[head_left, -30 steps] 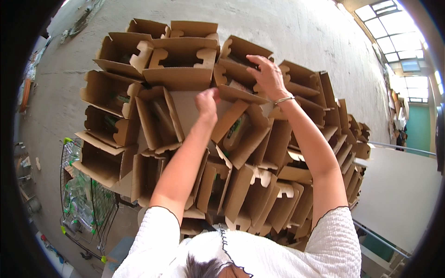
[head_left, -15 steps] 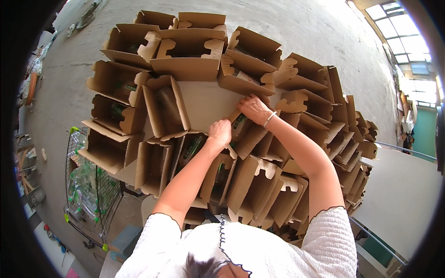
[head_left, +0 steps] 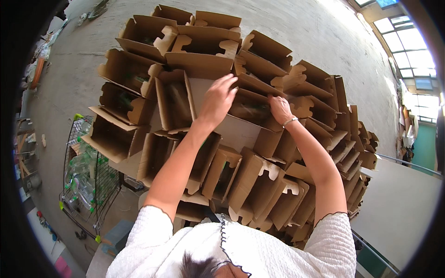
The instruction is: The person picks up plastic bottles from a shopping cart and places them into cardboard boxes on a large table, arranging the boxes and bottles one by one.
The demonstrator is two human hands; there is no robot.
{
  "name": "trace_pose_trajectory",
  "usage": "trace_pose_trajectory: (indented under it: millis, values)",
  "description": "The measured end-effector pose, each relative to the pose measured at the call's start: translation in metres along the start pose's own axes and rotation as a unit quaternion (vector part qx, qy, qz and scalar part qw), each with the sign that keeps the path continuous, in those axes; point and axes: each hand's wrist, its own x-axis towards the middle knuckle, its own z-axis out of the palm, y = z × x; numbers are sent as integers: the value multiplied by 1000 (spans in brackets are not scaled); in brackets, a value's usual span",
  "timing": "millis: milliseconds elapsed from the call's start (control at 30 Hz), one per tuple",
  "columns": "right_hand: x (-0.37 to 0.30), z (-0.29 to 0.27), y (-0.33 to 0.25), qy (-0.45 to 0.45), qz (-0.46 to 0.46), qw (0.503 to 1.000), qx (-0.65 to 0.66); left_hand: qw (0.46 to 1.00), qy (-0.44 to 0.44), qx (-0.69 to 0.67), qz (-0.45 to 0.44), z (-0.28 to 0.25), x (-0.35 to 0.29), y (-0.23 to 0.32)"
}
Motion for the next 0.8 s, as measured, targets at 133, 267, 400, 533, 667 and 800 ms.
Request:
trace_pose_trajectory:
  millis: [133, 267, 400, 533, 667, 800]
  values:
    - [-2, 3, -14, 5, 56, 998, -17, 964, 159, 203, -62, -74, -59, 11]
    - [-8, 9, -14, 86, 122, 987, 61, 931, 191, 198, -240, -116, -103, -36]
    - [-14, 3, -24, 33, 138, 990, 13, 890, -51, 118, -438, -131, -94, -85]
    - [-23, -75, -112, 248, 18, 965, 86, 887, -68, 3, -457, -121, -89, -126]
    - [-36, -71, -145, 116, -23, 978, 170, 840, 20, -274, -468, -109, -86, -119]
    - [-28, -58, -160, 189, -37, 952, 237, 771, 120, -359, -512, -88, -76, -107]
